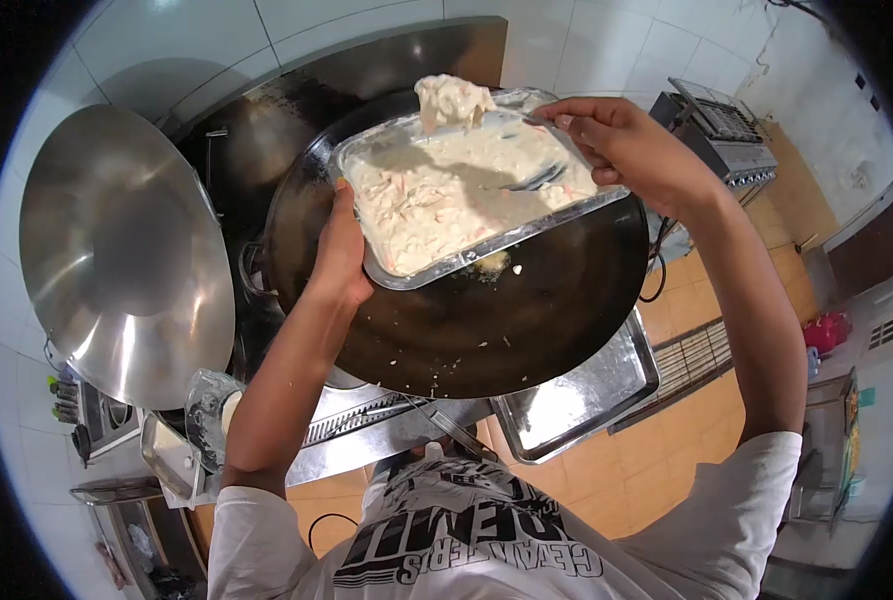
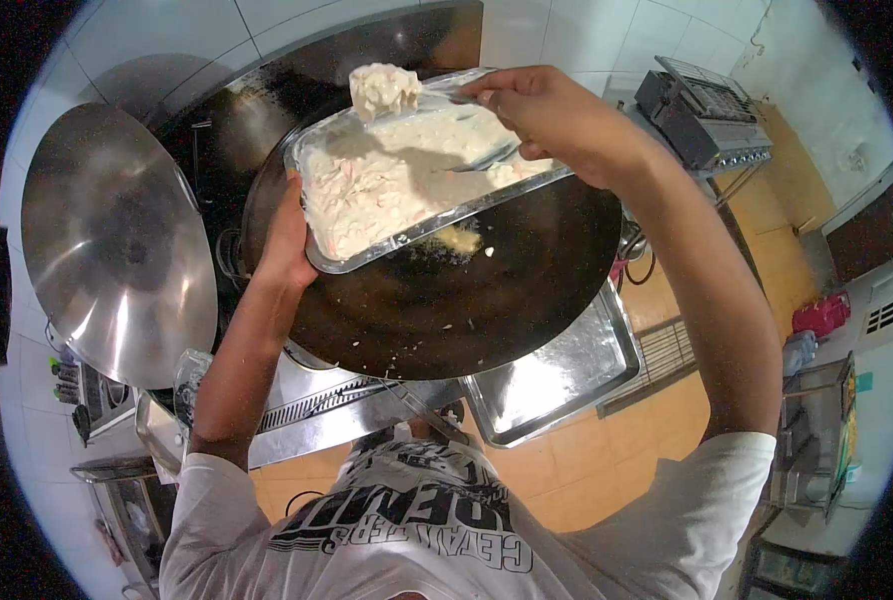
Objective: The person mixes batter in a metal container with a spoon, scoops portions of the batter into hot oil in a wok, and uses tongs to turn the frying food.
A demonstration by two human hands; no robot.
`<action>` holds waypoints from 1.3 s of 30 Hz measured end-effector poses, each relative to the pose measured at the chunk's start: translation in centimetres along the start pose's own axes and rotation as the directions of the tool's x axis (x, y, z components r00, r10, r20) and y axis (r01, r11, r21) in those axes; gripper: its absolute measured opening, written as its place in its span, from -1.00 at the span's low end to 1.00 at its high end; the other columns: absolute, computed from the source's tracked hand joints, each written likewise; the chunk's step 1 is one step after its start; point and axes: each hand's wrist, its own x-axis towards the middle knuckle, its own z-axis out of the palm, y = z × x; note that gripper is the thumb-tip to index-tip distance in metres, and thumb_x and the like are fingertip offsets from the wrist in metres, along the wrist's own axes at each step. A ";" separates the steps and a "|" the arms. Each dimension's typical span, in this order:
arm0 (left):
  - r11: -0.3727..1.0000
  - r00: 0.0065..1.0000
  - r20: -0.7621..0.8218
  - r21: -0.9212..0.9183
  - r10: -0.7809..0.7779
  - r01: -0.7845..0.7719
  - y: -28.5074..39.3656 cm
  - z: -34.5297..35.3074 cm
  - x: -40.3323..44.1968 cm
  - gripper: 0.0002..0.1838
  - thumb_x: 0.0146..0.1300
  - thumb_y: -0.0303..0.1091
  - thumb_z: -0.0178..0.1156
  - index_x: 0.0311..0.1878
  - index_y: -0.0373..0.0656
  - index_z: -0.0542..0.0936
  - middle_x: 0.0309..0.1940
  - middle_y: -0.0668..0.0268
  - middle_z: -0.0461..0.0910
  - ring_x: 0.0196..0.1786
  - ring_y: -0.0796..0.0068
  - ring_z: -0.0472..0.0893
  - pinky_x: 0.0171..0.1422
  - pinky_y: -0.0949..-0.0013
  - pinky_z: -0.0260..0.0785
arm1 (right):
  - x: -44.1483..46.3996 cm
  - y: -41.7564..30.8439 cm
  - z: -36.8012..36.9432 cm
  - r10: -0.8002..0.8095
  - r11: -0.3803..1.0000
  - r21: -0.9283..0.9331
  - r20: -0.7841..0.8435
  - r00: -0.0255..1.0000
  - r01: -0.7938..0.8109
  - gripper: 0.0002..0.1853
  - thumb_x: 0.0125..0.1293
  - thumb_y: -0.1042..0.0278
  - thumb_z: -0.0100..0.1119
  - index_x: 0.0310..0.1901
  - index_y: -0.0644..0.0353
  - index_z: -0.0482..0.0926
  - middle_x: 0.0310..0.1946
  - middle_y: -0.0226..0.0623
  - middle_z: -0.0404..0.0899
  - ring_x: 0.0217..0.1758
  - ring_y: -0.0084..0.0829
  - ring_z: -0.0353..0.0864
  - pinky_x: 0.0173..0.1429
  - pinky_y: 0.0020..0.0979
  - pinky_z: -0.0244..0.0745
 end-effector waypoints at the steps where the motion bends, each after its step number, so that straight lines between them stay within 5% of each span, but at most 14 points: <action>1: 1.000 1.000 0.021 -0.012 0.008 -0.008 -0.2 -0.4 0.3 -0.40 0.42 0.08 -0.33 0.30 -0.19 0.23 0.25 0.14 0.32 0.22 0.24 0.41 0.31 0.24 0.24 | 0.1 0.6 0.1 0.027 1.000 -0.009 0.026 0.999 -0.027 -0.70 0.38 0.33 -0.09 0.05 0.25 0.50 -0.59 -0.65 0.16 -0.58 -0.78 0.05 -0.54 -0.68 0.01; 10: 0.999 0.995 -0.097 0.036 0.032 -0.029 -0.7 -1.4 0.4 -0.40 0.42 0.07 -0.33 0.32 -0.20 0.22 0.26 0.16 0.31 0.24 0.26 0.39 0.31 0.25 0.23 | 1.2 6.6 1.3 0.144 0.989 0.016 0.141 0.980 -0.147 -0.64 0.34 0.16 -0.04 0.02 0.21 0.52 -0.63 -0.68 0.13 -0.58 -0.76 0.07 -0.48 -0.64 0.06; 14: 0.999 0.999 -0.039 0.047 0.027 -0.025 -0.5 -2.1 0.2 -0.40 0.44 0.05 -0.37 0.31 -0.24 0.20 0.25 0.17 0.32 0.23 0.27 0.39 0.31 0.24 0.25 | 2.2 6.5 0.9 0.031 0.995 -0.096 0.081 0.996 -0.023 -0.63 0.34 0.10 -0.01 0.01 0.16 0.56 -0.63 -0.68 0.15 -0.58 -0.76 0.10 -0.51 -0.65 0.06; 22: 0.985 0.980 -0.132 0.104 0.152 -0.138 1.3 -2.8 0.3 -0.45 0.45 -0.03 -0.39 0.31 -0.23 0.20 0.26 0.15 0.30 0.23 0.25 0.39 0.32 0.26 0.23 | 3.0 2.6 0.0 -0.034 0.999 -0.029 0.042 0.999 0.036 -0.70 0.38 0.30 -0.07 0.05 0.19 0.51 -0.63 -0.68 0.18 -0.60 -0.82 0.08 -0.56 -0.72 0.04; 30: 0.989 0.983 -0.128 0.087 0.134 -0.123 1.8 -2.6 -0.8 -0.45 0.45 -0.02 -0.39 0.31 -0.20 0.21 0.26 0.14 0.31 0.25 0.22 0.38 0.33 0.23 0.22 | 3.3 5.8 1.8 0.031 0.985 -0.170 0.108 0.994 -0.012 -0.70 0.35 0.25 -0.04 0.01 0.14 0.56 -0.38 -0.60 0.46 -0.48 -0.77 0.20 -0.47 -0.66 0.18; 39: 0.987 0.983 -0.117 0.081 0.144 -0.136 1.4 -3.4 -0.8 -0.43 0.45 -0.01 -0.46 0.34 -0.20 0.16 0.31 0.17 0.25 0.30 0.24 0.31 0.37 0.24 0.16 | 2.5 3.1 0.2 0.031 0.998 -0.052 0.078 0.996 -0.027 -0.70 0.36 0.29 -0.07 0.03 0.19 0.53 -0.60 -0.67 0.23 -0.54 -0.78 0.12 -0.51 -0.68 0.11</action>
